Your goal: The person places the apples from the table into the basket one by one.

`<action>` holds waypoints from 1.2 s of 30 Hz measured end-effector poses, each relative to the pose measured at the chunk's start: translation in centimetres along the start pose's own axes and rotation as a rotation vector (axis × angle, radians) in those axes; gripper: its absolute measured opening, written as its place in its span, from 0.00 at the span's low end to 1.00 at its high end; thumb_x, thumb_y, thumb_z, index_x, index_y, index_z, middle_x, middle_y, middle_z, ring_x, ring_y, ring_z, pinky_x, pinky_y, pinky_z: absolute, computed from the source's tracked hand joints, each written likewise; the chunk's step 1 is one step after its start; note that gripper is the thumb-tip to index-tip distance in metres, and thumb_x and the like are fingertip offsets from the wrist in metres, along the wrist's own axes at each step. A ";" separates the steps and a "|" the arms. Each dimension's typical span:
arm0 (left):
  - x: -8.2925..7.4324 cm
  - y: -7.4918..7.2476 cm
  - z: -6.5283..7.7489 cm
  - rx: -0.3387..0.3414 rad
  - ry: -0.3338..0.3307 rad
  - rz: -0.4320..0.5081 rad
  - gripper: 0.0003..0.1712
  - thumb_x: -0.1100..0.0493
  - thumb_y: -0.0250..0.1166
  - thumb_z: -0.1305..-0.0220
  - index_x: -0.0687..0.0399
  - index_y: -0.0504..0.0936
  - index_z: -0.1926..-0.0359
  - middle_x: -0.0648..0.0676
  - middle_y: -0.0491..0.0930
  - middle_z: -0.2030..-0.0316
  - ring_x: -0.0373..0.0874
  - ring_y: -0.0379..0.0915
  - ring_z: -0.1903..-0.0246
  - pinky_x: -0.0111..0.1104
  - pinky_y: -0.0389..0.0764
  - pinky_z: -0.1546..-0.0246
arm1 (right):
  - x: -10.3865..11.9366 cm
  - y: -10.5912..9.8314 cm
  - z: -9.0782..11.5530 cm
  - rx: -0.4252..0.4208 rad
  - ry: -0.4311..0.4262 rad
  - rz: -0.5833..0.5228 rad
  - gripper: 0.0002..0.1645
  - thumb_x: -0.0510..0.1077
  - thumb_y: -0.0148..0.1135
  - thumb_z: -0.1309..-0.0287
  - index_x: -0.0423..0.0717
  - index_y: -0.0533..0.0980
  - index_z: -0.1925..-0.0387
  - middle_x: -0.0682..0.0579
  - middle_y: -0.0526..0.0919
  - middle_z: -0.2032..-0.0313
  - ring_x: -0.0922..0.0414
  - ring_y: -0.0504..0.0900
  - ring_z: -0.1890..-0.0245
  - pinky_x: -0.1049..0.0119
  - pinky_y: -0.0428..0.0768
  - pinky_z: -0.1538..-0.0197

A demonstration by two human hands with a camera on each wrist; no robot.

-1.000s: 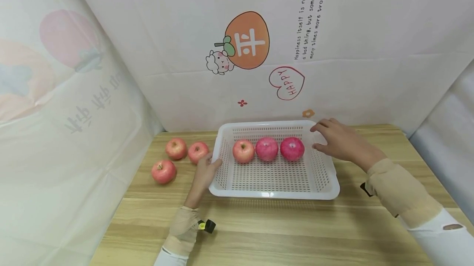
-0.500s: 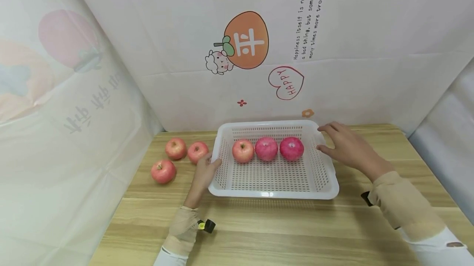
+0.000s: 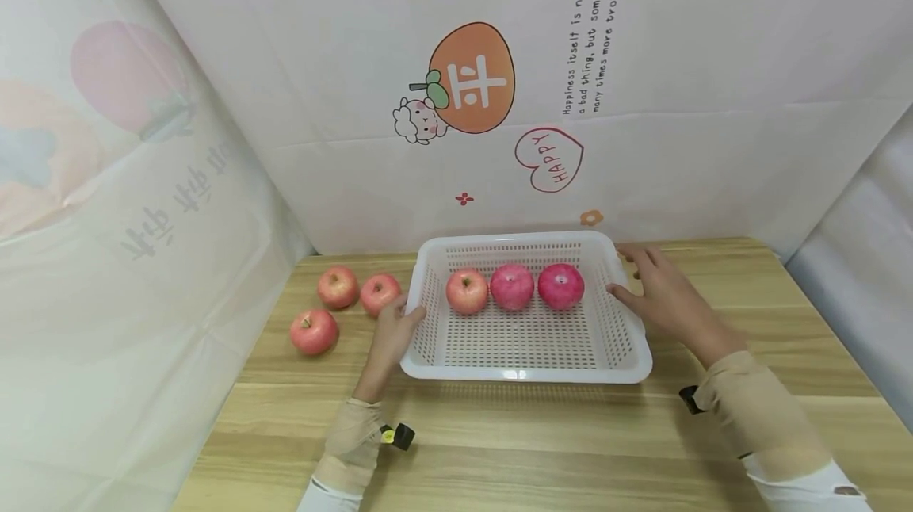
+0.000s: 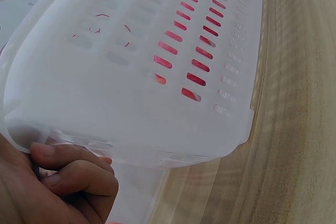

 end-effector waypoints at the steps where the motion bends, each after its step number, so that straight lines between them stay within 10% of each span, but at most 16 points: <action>1: 0.0 0.0 0.0 0.000 0.001 0.001 0.23 0.63 0.61 0.29 0.70 0.80 0.37 0.76 0.86 0.51 0.66 0.89 0.56 0.47 0.92 0.60 | -0.1 0.2 0.1 -0.007 0.003 -0.007 0.44 0.50 0.71 0.31 0.33 0.63 0.25 0.29 0.70 0.35 0.33 0.78 0.45 0.40 0.86 0.57; 10: 0.1 -0.1 -0.1 -0.005 -0.009 0.012 0.24 0.63 0.61 0.30 0.70 0.80 0.37 0.76 0.86 0.52 0.65 0.89 0.56 0.49 0.91 0.59 | -0.7 1.8 0.2 -0.010 0.108 -0.078 0.44 0.55 0.64 0.25 0.25 0.62 0.26 0.29 0.70 0.44 0.39 0.78 0.54 0.59 0.78 0.63; 25: 0.2 0.0 -0.1 -0.008 -0.004 -0.001 0.23 0.62 0.62 0.31 0.72 0.81 0.39 0.76 0.87 0.54 0.65 0.89 0.57 0.48 0.91 0.60 | -0.8 2.8 0.7 -0.066 0.201 -0.184 0.39 0.54 0.59 0.22 0.30 0.63 0.27 0.37 0.80 0.64 0.53 0.80 0.73 0.63 0.79 0.76; 36: 0.3 0.0 -0.4 0.000 -0.013 -0.038 0.24 0.61 0.62 0.31 0.70 0.80 0.37 0.75 0.87 0.54 0.63 0.90 0.58 0.45 0.91 0.62 | -1.5 3.8 1.3 0.049 0.358 -0.307 0.42 0.60 0.53 0.20 0.24 0.63 0.31 0.22 0.84 0.53 0.51 0.90 0.71 0.57 0.89 0.72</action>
Point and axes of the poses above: each hand's wrist, its own z-axis away from the middle knuckle, its own y-axis out of the palm, x = y × z, the point moved 6 cm from there along -z, towards the middle knuckle
